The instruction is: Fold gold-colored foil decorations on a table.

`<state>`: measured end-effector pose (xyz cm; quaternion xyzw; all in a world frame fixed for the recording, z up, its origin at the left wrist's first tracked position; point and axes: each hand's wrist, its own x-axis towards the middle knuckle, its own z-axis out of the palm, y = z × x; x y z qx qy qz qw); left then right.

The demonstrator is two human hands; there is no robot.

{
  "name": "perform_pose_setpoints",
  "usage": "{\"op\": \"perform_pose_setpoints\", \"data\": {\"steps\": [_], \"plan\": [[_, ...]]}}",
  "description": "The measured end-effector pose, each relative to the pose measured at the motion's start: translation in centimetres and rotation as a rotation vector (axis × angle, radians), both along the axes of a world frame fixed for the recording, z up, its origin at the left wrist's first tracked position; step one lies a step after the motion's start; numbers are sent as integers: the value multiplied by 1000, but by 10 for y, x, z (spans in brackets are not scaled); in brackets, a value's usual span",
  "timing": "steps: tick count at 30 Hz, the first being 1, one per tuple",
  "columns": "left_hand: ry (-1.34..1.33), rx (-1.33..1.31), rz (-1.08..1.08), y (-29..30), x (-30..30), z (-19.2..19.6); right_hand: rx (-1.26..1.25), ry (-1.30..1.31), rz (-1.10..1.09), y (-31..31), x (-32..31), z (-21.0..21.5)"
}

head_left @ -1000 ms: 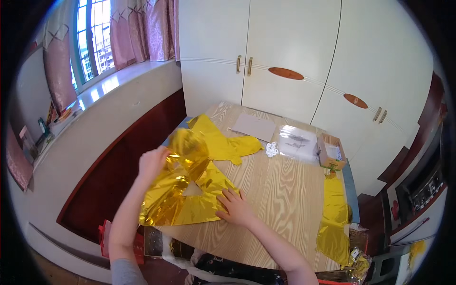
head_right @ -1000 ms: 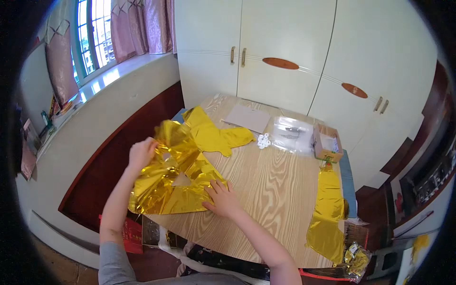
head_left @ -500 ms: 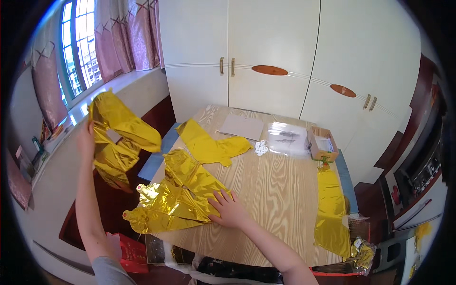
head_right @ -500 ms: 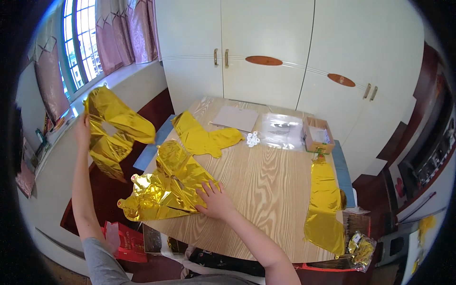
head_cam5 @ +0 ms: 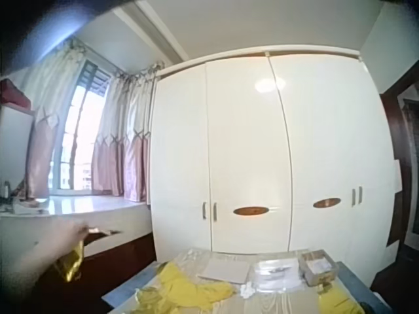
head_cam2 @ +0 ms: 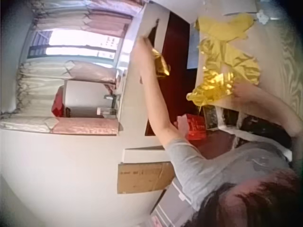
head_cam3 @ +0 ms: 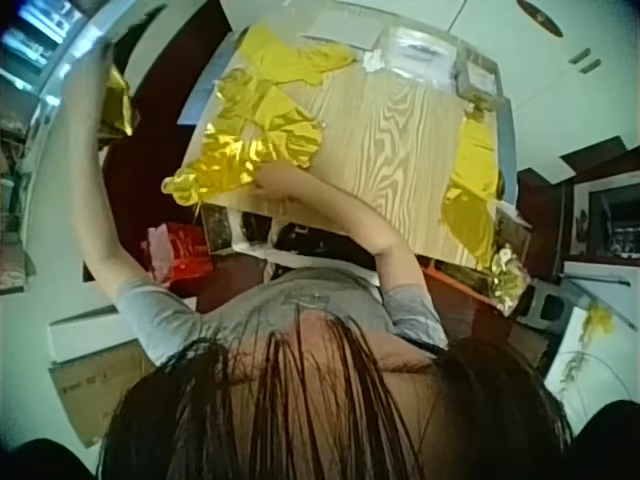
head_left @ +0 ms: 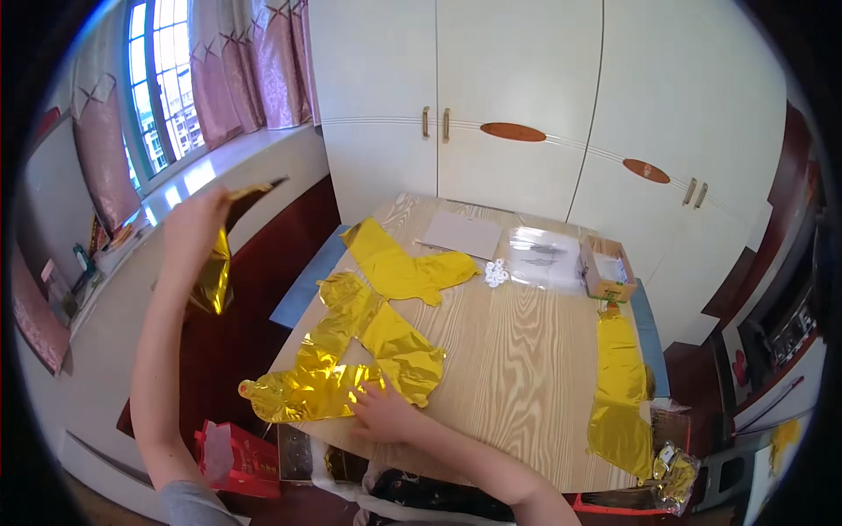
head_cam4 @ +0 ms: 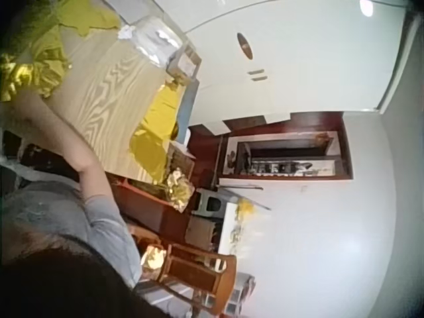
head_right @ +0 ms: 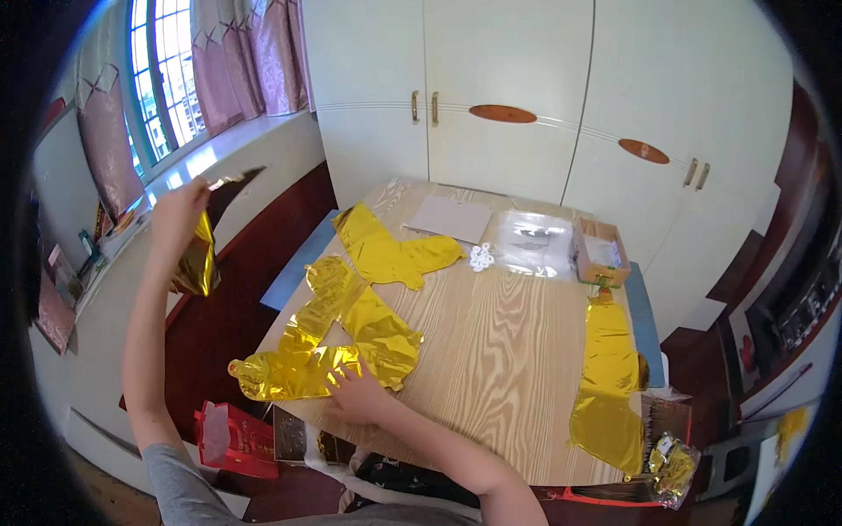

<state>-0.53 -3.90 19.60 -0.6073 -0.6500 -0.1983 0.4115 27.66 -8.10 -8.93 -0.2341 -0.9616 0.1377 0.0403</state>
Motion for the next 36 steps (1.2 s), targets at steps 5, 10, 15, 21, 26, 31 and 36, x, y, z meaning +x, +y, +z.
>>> {"op": "perform_pose_setpoints", "data": {"steps": [5, 10, 15, 21, 26, 31, 36], "plan": [[25, -291, -197, -42, 109, -13, -341, 424, -167, 2, 28, 14], [-272, -517, -794, -82, 168, -10, -441, 986, -514, 21, 98, 15], [-905, -725, -1013, -64, 184, 1, -289, 950, -463, 7, 156, 31], [-1505, -873, -1077, -15, 185, -14, -386, 1083, -494, 3, 182, 28], [-1306, -848, -892, 75, 183, -109, -820, 1111, -675, -5, 218, 9], [-1194, -1126, -697, 81, 247, -189, -499, 898, -1005, -19, 304, -18], [-935, -974, -921, 125, 289, -302, -170, 482, -1205, -42, 339, -15]]}}
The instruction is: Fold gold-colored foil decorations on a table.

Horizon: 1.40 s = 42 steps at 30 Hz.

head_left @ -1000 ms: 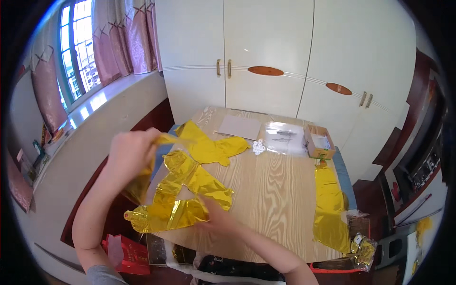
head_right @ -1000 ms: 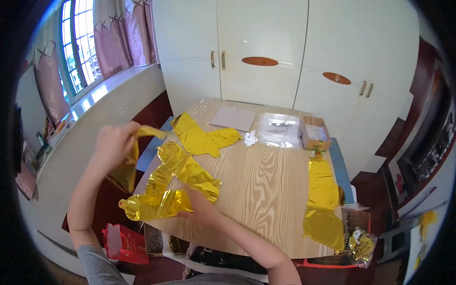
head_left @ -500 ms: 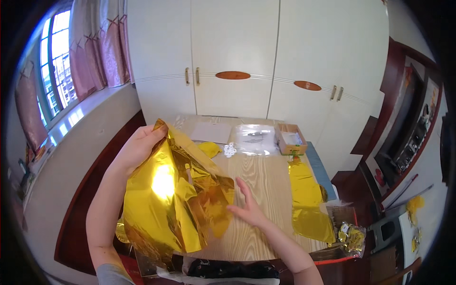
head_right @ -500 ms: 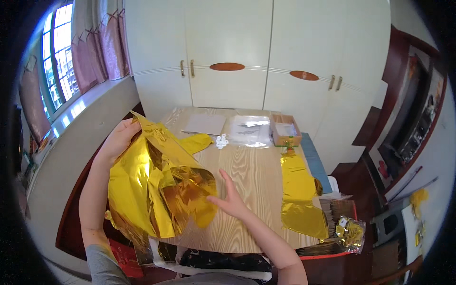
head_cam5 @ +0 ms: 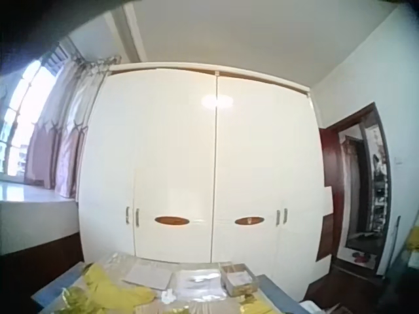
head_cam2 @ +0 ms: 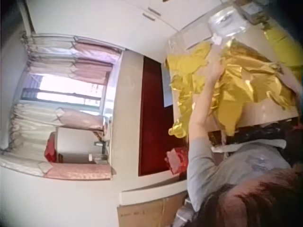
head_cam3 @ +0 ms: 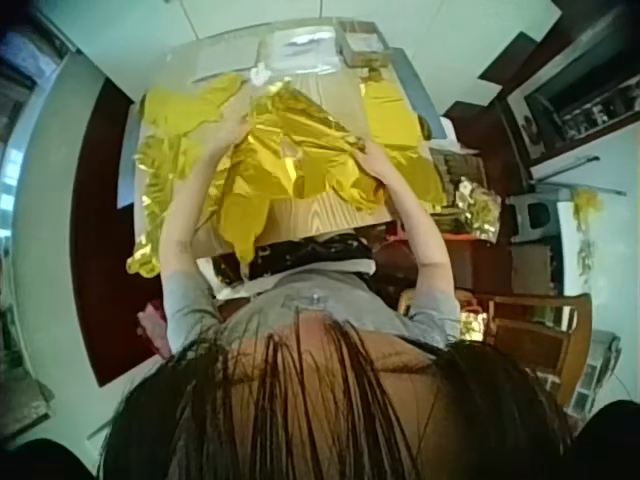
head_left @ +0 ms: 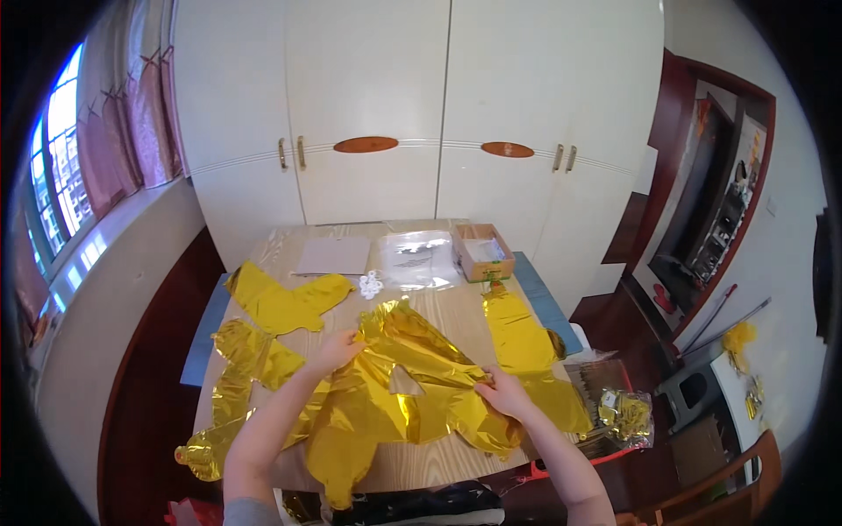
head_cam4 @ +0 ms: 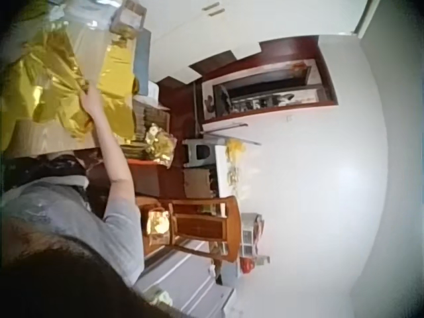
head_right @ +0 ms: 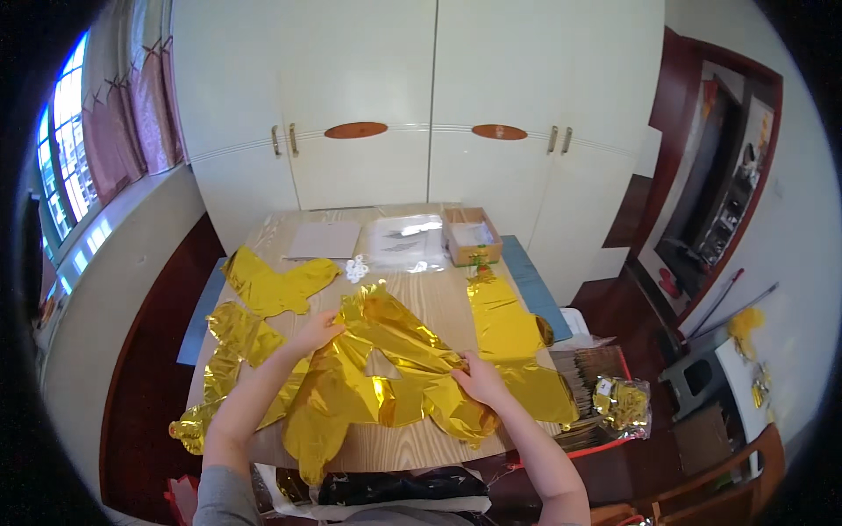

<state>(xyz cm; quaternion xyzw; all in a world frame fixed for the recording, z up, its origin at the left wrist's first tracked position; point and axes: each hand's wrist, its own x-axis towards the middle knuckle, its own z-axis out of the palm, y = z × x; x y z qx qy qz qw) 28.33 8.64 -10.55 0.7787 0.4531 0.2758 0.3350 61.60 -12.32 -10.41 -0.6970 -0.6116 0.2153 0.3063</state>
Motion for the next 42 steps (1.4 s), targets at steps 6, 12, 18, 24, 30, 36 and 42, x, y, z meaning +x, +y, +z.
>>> {"op": "perform_pose_setpoints", "data": {"steps": [6, 12, 18, 24, 30, 36, 42], "plan": [[425, 425, 103, -23, 25, 10, 208, -464, -21, -15, 66, -5], [590, 576, -355, -85, 45, 11, 52, -587, 73, -29, 91, -26], [632, 505, -434, -102, 49, -19, 64, -379, 40, -14, 104, -44], [626, 495, -429, -99, 62, -18, 89, 407, -245, 5, 137, -16], [466, 348, -363, -93, 64, -7, 71, -145, -53, 1, 91, 63], [-124, 321, -103, -89, 61, 2, 411, -543, 291, -22, -51, 53], [357, 387, -219, -102, 60, 8, 269, -519, 311, -27, -123, 5]]}}
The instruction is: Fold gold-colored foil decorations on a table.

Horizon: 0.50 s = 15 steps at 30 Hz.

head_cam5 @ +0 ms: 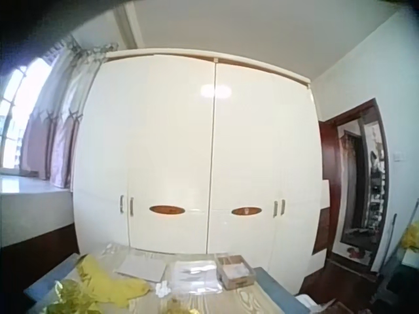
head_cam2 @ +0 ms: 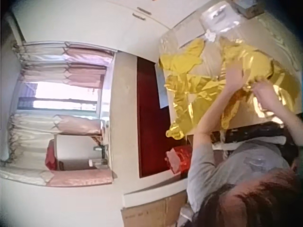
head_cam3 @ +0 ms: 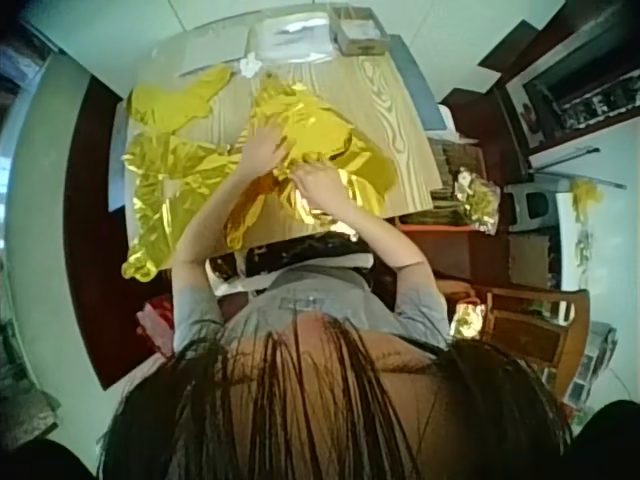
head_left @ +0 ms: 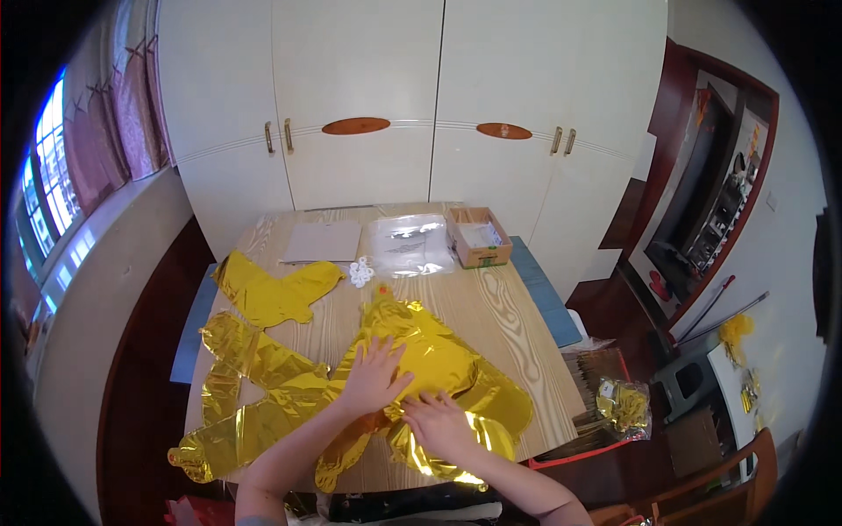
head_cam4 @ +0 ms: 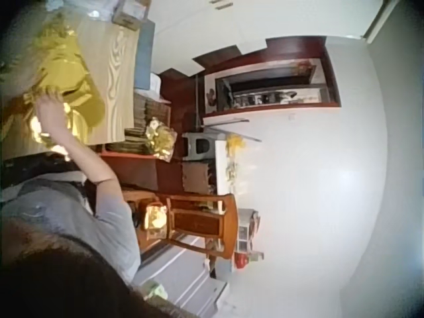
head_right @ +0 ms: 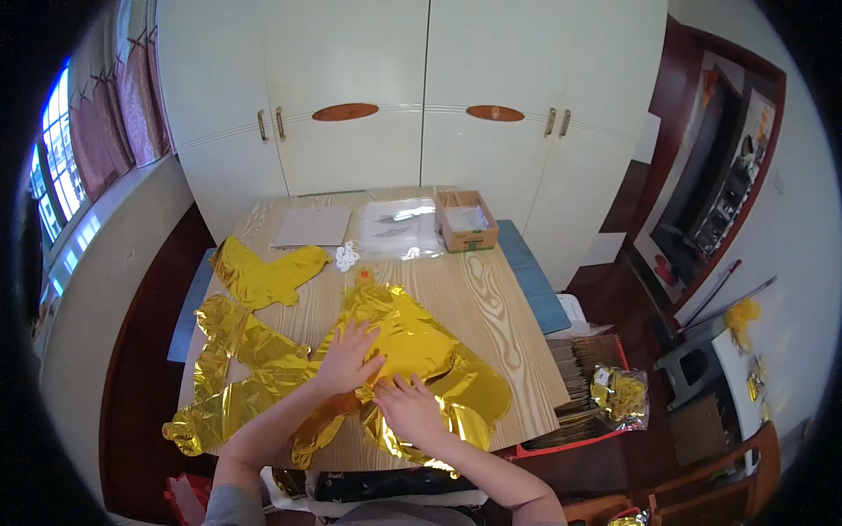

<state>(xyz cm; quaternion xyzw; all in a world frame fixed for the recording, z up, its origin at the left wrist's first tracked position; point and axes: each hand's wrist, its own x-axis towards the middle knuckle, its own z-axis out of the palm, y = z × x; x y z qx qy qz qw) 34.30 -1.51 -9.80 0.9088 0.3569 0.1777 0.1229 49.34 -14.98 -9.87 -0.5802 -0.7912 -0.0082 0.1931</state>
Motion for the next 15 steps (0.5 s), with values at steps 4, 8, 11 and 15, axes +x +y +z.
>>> {"op": "perform_pose_setpoints", "data": {"steps": [4, 8, 11, 15], "plan": [[230, 2, -19, 2, -12, -25, -96, 110, 80, -7, 0, -6], [237, 86, -59, 5, -21, -31, -37, 55, -38, 11, 62, 1], [251, 104, -89, 11, -11, -30, -70, 43, -172, 11, 115, -25], [315, 102, -76, 17, 0, -22, -173, 263, -188, 12, 126, -28]]}}
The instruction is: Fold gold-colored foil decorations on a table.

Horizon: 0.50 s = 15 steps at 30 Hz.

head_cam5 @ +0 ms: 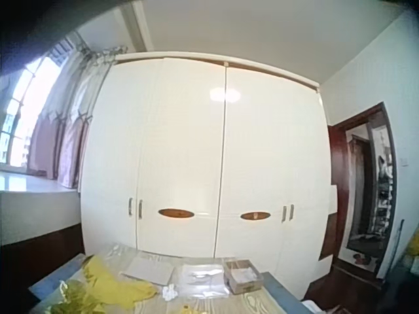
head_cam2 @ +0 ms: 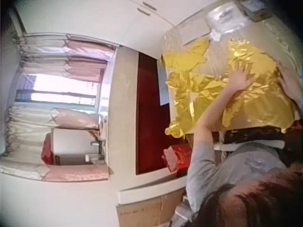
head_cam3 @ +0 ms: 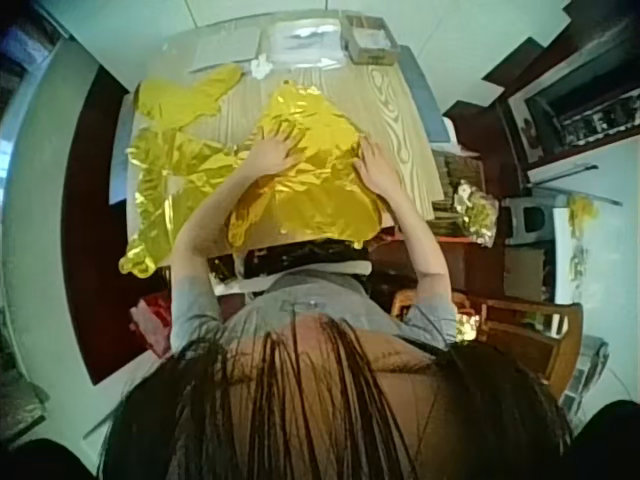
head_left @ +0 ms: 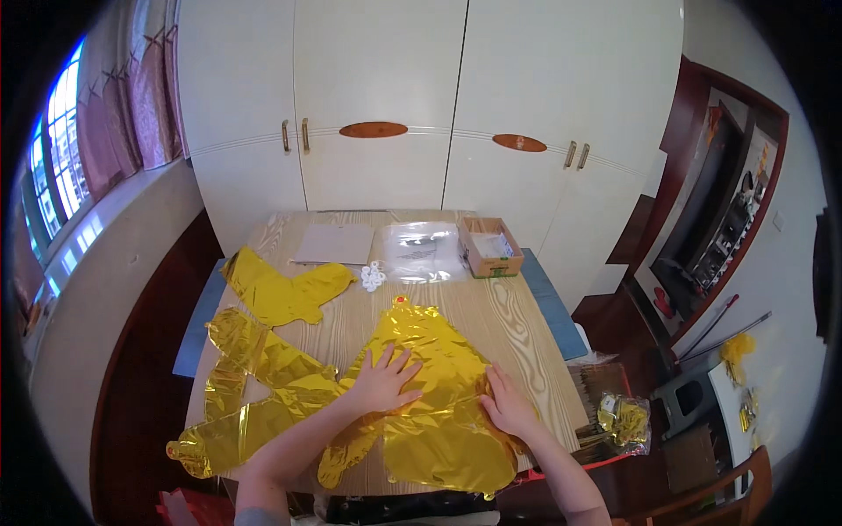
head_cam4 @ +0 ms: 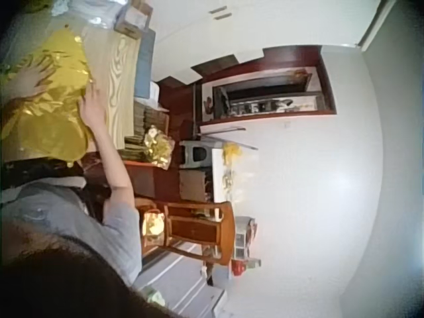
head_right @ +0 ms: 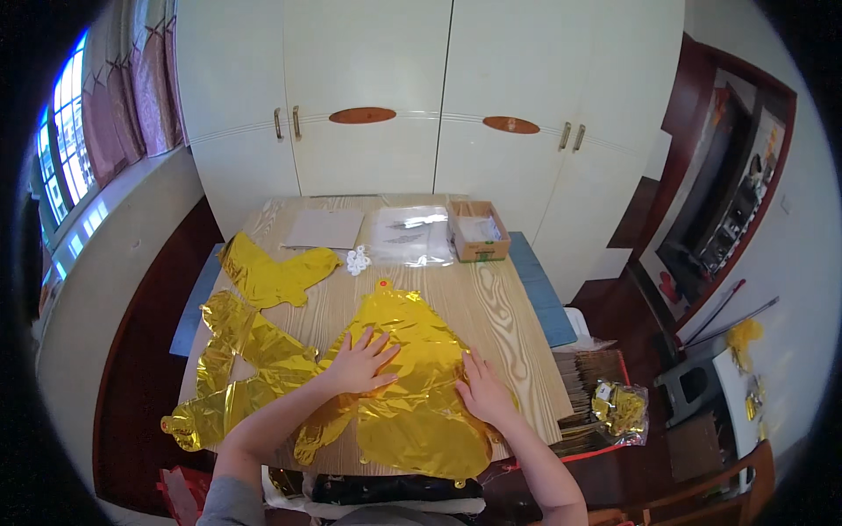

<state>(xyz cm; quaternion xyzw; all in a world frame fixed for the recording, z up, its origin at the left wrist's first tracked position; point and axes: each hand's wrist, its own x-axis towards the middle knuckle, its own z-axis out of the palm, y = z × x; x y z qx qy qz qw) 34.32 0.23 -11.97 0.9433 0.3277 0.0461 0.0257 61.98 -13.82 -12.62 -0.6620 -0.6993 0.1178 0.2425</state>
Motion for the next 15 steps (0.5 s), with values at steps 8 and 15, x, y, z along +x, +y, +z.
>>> {"op": "perform_pose_setpoints", "data": {"steps": [8, 15], "plan": [[-9, -9, 16, 13, 13, -4, -18, -89, 49, 0, -3, 8], [-13, 5, 16, 12, 4, -6, 18, -88, 99, 0, -3, 5]]}}
